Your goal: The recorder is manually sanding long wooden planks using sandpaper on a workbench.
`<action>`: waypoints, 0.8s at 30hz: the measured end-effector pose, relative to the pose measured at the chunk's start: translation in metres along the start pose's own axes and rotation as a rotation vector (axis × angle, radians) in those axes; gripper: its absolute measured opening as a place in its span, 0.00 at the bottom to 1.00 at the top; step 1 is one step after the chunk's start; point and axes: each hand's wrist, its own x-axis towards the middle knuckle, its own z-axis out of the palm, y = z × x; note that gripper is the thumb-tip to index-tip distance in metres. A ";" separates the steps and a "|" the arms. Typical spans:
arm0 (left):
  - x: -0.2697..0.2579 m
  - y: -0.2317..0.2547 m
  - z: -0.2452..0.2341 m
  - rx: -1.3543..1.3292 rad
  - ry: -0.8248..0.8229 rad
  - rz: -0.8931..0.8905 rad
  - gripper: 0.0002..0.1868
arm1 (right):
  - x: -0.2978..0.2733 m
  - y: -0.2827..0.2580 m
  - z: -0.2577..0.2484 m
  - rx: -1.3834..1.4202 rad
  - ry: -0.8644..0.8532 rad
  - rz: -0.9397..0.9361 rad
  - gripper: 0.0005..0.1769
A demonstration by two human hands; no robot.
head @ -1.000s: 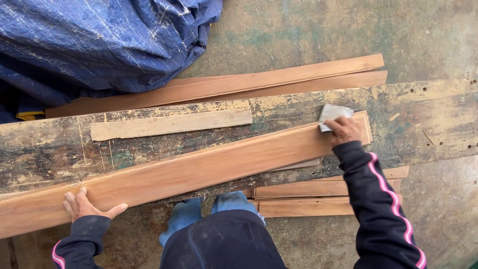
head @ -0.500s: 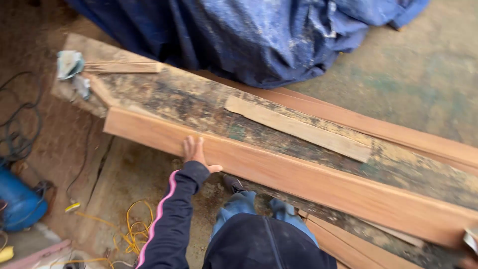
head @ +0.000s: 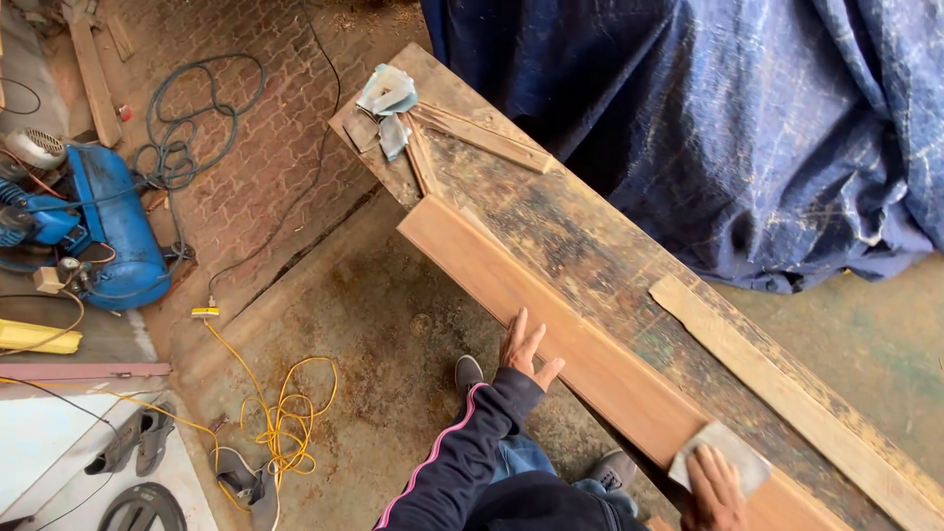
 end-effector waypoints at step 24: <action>0.398 -0.368 -0.378 0.102 0.291 0.092 0.26 | 0.629 -0.365 0.426 -0.257 0.025 -0.071 0.22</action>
